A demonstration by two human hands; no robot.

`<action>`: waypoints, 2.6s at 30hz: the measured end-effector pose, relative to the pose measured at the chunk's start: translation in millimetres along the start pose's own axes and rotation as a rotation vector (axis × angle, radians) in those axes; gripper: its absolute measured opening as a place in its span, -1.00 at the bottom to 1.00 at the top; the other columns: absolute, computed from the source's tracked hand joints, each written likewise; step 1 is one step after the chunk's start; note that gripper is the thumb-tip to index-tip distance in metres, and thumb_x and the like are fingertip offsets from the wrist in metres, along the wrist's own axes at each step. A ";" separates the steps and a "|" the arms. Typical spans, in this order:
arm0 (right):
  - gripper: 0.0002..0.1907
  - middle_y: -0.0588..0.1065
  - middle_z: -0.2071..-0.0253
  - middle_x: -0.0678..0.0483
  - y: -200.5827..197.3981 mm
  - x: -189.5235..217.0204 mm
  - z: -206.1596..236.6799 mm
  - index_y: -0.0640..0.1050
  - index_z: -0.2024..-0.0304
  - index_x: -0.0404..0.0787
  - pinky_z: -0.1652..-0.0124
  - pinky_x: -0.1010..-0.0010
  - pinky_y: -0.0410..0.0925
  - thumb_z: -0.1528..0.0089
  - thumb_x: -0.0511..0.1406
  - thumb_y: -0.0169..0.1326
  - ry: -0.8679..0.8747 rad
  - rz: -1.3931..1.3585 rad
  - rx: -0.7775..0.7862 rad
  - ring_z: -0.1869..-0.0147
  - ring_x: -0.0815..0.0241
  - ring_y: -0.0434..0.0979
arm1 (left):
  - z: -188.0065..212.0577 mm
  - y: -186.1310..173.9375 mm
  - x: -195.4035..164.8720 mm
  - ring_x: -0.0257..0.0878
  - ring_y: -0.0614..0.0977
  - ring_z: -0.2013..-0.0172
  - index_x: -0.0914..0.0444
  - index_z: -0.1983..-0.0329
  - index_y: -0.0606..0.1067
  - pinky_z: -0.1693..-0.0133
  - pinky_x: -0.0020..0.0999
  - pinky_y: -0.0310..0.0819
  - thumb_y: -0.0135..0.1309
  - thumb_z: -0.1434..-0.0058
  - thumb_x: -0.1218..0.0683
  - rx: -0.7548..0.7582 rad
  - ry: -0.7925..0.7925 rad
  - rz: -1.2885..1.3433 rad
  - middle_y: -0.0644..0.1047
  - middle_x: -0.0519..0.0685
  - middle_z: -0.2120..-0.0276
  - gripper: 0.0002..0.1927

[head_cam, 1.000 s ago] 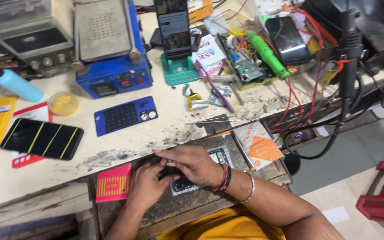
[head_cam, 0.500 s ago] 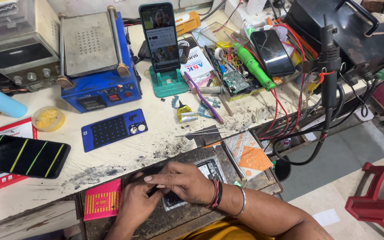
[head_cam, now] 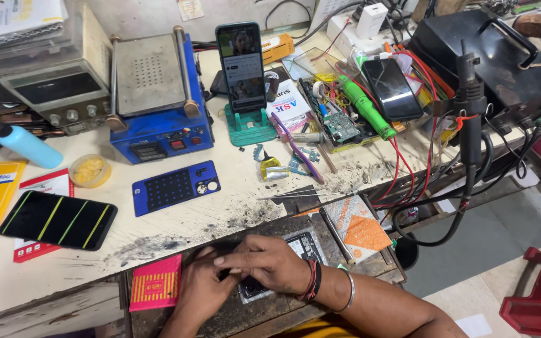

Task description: The person uses a screwdriver to remove screws from the back of a disassembled smartphone. They then use tweezers to lift and remove a small internal component near the camera module. The person continues to unscrew and remove additional screws from the phone's chassis.

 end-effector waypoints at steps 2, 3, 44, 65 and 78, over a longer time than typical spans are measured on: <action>-0.50 0.53 0.15 0.05 2.9 -1.2 -0.6 0.56 -0.25 -0.07 0.11 0.37 0.53 -0.29 -0.53 0.10 0.042 -0.002 0.027 0.11 0.13 0.65 | 1.7 3.8 9.2 0.02 0.67 0.30 0.14 0.23 0.68 0.24 -0.07 0.54 0.41 0.01 0.02 0.066 -0.144 -0.001 0.60 0.06 0.35 -0.73; -0.50 0.54 0.15 0.03 3.7 -0.6 -1.6 0.53 -0.27 -0.11 0.11 0.35 0.51 -0.30 -0.52 0.13 0.048 0.014 0.045 0.10 0.10 0.63 | 0.3 1.8 3.5 0.02 0.68 0.29 0.14 0.23 0.68 0.23 -0.08 0.55 0.41 0.01 0.02 0.047 -0.096 0.030 0.62 0.05 0.35 -0.72; -0.54 0.59 0.05 -0.03 7.4 17.9 -20.9 0.51 -0.26 -0.16 0.02 0.36 0.49 -0.29 -0.42 0.17 -0.065 0.059 0.113 -0.02 0.05 0.65 | 12.9 -10.3 0.6 -0.06 0.73 0.39 0.10 0.20 0.69 0.28 -0.14 0.59 0.31 -0.11 0.00 0.074 -0.093 0.023 0.68 0.05 0.40 -0.80; -0.59 0.57 0.07 -0.01 8.0 12.8 -13.1 0.56 -0.19 -0.20 0.04 0.41 0.49 -0.27 -0.46 0.14 -0.002 0.030 0.053 -0.01 0.13 0.64 | 13.0 -6.1 0.8 -0.09 0.73 0.25 0.06 0.19 0.69 0.07 -0.12 0.60 0.30 -0.10 0.03 0.095 -0.091 0.039 0.68 0.00 0.31 -0.80; -0.61 0.59 0.02 -0.05 9.8 3.9 -11.5 0.56 -0.15 -0.19 0.02 0.37 0.49 -0.26 -0.45 0.15 -0.013 0.051 0.014 -0.04 0.09 0.64 | 13.2 -2.6 11.7 -0.08 0.69 0.38 0.05 0.19 0.69 0.09 -0.07 0.59 0.30 -0.17 -0.07 0.125 -0.121 -0.037 0.66 0.01 0.40 -0.80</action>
Point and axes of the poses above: each hand's wrist, its own z-axis away from the middle knuckle, its own y-axis out of the palm, x = y × z, the point moved 9 cm from there along -z, towards the middle knuckle
